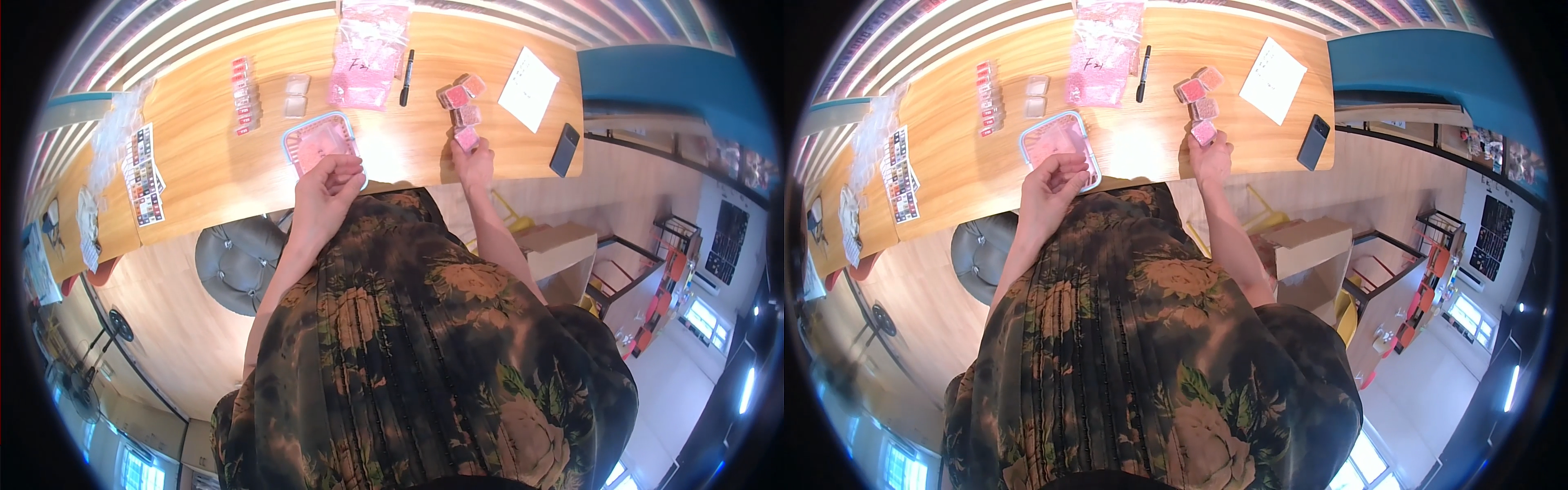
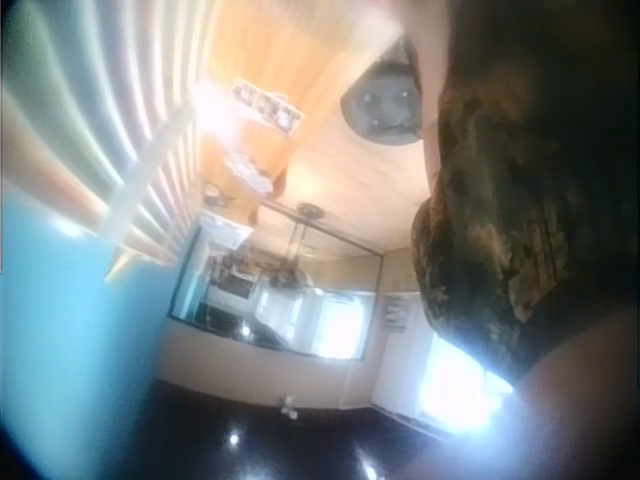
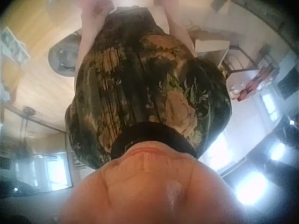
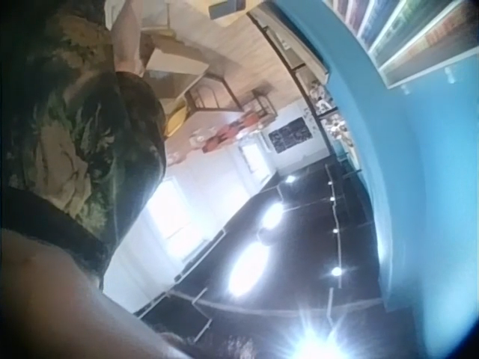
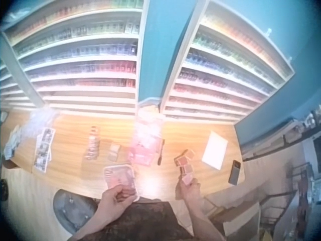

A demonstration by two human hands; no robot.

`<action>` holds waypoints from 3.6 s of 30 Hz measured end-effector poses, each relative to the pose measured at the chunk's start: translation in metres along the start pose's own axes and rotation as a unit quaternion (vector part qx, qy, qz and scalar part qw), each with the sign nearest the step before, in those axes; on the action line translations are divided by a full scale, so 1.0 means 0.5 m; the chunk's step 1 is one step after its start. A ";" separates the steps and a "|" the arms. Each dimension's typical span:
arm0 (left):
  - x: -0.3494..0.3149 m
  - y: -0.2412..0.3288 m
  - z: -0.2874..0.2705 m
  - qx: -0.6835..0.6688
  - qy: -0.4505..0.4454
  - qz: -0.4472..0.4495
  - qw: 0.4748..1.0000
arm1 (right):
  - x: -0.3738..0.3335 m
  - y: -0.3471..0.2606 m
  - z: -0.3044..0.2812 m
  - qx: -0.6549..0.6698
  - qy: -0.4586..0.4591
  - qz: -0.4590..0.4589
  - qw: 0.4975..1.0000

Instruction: The person packs small pink items from a plastic basket into a clear zip-top bag. They handle the items one by one, placing them into the bag and then sealing it. The person then writes on a piece of paper with a pen and places the sealed bag into a wooden cabinet.

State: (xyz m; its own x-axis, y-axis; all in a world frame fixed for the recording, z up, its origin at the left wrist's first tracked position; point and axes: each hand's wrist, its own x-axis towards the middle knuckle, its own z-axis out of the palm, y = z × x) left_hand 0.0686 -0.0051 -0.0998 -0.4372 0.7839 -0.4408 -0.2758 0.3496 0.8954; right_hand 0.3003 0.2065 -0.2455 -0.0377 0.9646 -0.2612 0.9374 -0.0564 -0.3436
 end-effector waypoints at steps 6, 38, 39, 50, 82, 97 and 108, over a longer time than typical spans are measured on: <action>-0.010 0.011 -0.008 0.001 0.008 -0.001 1.000 | 0.015 -0.006 0.006 0.030 0.005 -0.006 1.000; -0.091 0.005 -0.060 -0.048 0.177 0.021 0.983 | 0.424 -0.143 0.012 0.229 -0.146 -0.074 0.960; -0.094 0.010 -0.060 -0.048 0.183 0.018 0.982 | 0.423 -0.156 0.015 0.220 -0.150 -0.082 0.960; -0.106 -0.026 -0.070 -0.092 0.230 0.006 0.969 | 0.293 -0.284 -0.048 0.109 0.021 -0.277 0.954; -0.051 0.032 -0.077 0.193 0.262 0.237 0.915 | -0.173 -0.500 -0.164 0.343 -0.641 -0.175 0.664; -0.071 0.012 -0.036 0.162 0.131 0.254 0.944 | -0.177 -0.342 -0.163 0.434 -0.536 -0.113 0.715; -0.067 0.027 -0.051 0.130 0.220 0.144 0.956 | -0.212 -0.358 -0.182 0.411 -0.378 -0.171 0.811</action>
State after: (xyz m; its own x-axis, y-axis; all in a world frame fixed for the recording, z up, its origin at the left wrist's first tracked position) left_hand 0.0576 -0.0399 -0.0746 -0.7960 0.5959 -0.1064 0.1080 0.3128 0.9437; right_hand 0.1679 0.1377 -0.0743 -0.7408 0.5432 -0.3951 0.2903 -0.2714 -0.9176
